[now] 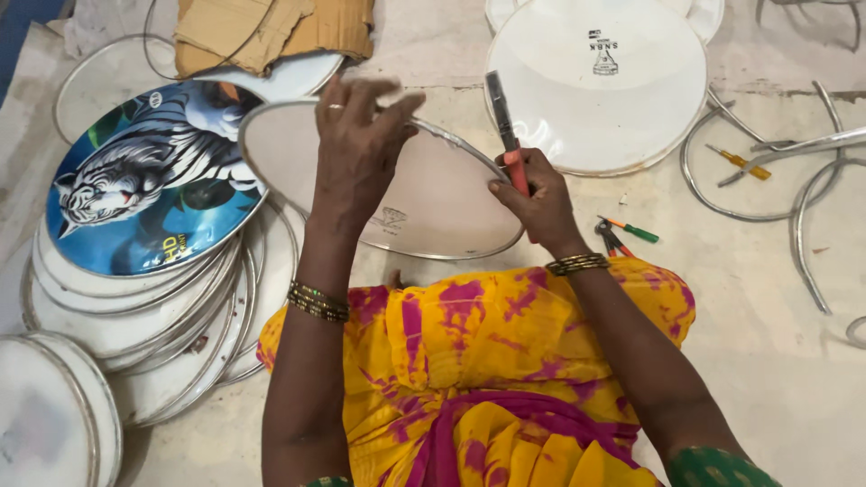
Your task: The person attaches metal rims to circular panels. They wrap a metal strip around the circumference of each white or printed plate and use pliers to crimp and secure the rim in place.
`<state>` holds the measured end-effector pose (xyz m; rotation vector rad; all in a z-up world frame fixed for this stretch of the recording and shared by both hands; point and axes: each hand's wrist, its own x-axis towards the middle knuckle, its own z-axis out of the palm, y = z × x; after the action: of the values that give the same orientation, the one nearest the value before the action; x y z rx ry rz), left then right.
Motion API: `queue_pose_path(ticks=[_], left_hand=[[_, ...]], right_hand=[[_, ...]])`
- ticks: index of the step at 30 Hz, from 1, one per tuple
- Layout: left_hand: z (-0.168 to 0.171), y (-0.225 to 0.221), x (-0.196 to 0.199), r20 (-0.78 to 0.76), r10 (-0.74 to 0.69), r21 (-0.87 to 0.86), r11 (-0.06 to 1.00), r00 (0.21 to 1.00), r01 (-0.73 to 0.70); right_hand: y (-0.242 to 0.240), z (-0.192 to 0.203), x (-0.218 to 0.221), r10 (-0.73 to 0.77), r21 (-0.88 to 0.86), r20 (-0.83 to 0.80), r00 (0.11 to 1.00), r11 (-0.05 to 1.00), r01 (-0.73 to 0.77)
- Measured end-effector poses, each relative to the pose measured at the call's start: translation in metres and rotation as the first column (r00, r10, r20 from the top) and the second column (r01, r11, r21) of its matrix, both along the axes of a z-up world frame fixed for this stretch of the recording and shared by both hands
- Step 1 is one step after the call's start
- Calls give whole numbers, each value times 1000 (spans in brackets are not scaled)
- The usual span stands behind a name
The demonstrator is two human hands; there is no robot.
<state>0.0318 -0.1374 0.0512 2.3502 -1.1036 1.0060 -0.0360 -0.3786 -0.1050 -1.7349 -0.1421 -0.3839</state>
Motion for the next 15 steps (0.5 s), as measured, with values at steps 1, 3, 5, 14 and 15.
queue_pose_path(ticks=[1,3,5,14,15], left_hand=[[-6,1,0,113,25,-14,1000,993,-23],[-27,11,-10,-7,37,-174,984,999,-38],[-62,21,-32,-134,34,-389,917,990,-84],[-221,-9,-114,-556,-726,-522,684,-405,-510],[-223,-13,-106,-464,-761,-493,647,-453,-582]], right_hand=[[1,-4,2,-28,-27,36,999,999,29],[0,-12,2,-93,96,-109,990,990,103],[-2,-20,8,-87,285,-191,978,948,140],[5,-30,49,-70,786,-118,991,604,136],[11,-29,52,-56,832,-93,994,543,108]])
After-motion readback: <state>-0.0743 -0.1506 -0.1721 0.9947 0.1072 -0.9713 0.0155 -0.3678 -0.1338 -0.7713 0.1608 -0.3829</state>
